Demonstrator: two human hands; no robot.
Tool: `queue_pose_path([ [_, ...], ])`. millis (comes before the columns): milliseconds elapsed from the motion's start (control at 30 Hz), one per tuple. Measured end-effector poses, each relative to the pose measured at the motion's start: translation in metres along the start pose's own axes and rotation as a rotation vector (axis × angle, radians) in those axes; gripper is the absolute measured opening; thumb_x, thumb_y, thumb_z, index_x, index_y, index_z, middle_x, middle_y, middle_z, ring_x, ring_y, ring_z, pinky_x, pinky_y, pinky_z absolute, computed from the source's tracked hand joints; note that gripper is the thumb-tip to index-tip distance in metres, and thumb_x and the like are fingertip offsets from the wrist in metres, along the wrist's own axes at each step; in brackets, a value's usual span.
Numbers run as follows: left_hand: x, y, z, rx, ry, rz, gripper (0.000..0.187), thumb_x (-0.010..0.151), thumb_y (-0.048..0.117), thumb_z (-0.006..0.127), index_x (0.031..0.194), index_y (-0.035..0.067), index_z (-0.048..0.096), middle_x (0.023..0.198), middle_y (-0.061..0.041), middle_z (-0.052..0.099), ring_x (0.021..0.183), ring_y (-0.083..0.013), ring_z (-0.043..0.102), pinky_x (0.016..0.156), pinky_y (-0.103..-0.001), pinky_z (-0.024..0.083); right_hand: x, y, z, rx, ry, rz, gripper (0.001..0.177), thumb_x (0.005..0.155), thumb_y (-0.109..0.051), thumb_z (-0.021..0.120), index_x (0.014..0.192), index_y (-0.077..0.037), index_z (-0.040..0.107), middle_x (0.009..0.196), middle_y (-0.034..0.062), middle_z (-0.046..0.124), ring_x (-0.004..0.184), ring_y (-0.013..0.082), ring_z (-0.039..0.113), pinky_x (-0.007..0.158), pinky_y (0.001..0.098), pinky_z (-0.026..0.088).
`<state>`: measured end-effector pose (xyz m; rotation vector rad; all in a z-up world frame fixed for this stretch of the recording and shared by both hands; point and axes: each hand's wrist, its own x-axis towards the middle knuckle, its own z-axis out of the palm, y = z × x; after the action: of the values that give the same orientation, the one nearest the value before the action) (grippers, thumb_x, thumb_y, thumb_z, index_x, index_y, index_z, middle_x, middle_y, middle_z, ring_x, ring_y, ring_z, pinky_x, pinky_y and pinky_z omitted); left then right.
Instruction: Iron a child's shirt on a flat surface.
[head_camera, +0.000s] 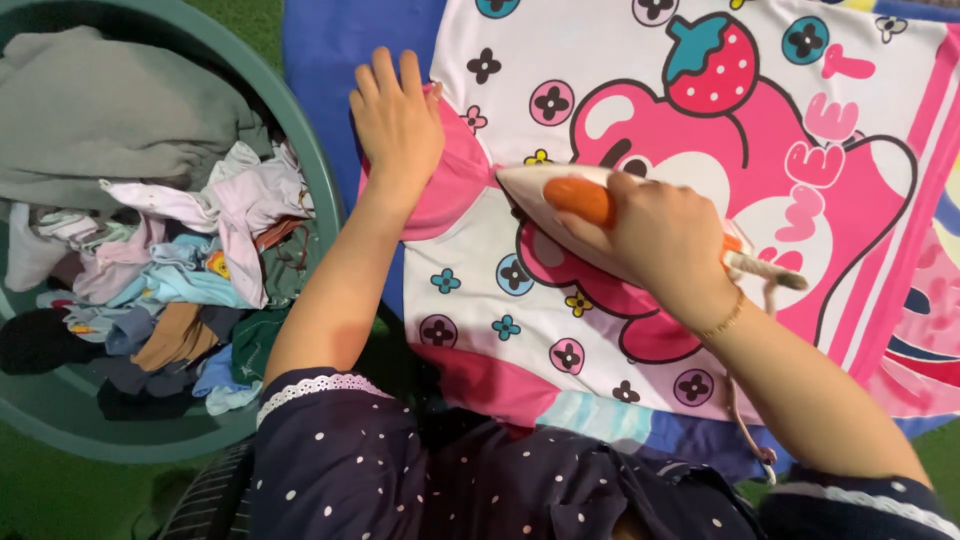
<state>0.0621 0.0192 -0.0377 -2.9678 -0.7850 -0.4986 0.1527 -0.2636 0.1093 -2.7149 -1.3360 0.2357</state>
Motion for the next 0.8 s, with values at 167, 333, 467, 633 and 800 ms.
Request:
queue_pose_path([
  [167,0.004,-0.017,-0.002,-0.045,-0.027,-0.083,0.057,0.093,0.040,0.079,0.128,0.001,0.055,0.127,-0.018,0.052,0.111,-0.0369,0.053,0.084,-0.048,0.048,0.005,-0.003,-0.001,0.034,-0.010,0.002,0.059,0.089,-0.066,0.071,0.081,-0.008,0.069,0.061,0.0103,0.065,0.051,0.0302,0.065,0.046,0.0416,0.050],
  [333,0.012,-0.011,-0.059,-0.042,-0.160,-0.087,0.075,0.084,0.065,0.084,0.109,-0.002,0.060,0.112,-0.020,0.062,0.106,-0.0383,0.060,0.081,-0.048,0.052,-0.037,0.007,-0.005,0.014,-0.115,-0.081,0.060,0.086,-0.067,0.071,0.077,-0.008,0.068,0.059,0.0101,0.062,0.053,0.0301,0.065,0.049,0.0407,0.050],
  [467,0.010,-0.003,-0.076,-0.057,-0.901,-0.056,0.076,0.079,0.075,0.078,0.096,0.002,0.069,0.094,-0.017,0.069,0.094,-0.0366,0.070,0.079,-0.047,0.054,-0.056,0.006,-0.008,0.045,-0.176,-0.235,0.058,0.077,-0.067,0.072,0.080,-0.009,0.072,0.058,0.0074,0.064,0.044,0.0294,0.062,0.042,0.0417,0.048],
  [633,-0.002,-0.025,-0.025,-0.469,-0.572,0.041,0.064,0.057,0.033,0.097,0.099,0.002,0.061,0.076,-0.009,0.069,0.076,-0.0317,0.069,0.062,-0.044,0.052,-0.039,-0.007,-0.002,0.015,-0.058,-0.154,0.061,0.082,-0.070,0.072,0.077,-0.010,0.069,0.057,0.0102,0.061,0.051,0.0291,0.064,0.048,0.0405,0.050],
  [800,0.020,-0.023,-0.051,-0.824,-0.630,0.179,0.050,0.080,0.012,0.091,0.114,0.002,0.055,0.069,-0.006,0.053,0.063,-0.0219,0.054,0.060,-0.038,0.044,-0.028,-0.022,0.004,0.070,-0.044,-0.097,0.061,0.089,-0.069,0.070,0.083,-0.008,0.069,0.058,0.0100,0.062,0.050,0.0282,0.063,0.046,0.0405,0.049],
])
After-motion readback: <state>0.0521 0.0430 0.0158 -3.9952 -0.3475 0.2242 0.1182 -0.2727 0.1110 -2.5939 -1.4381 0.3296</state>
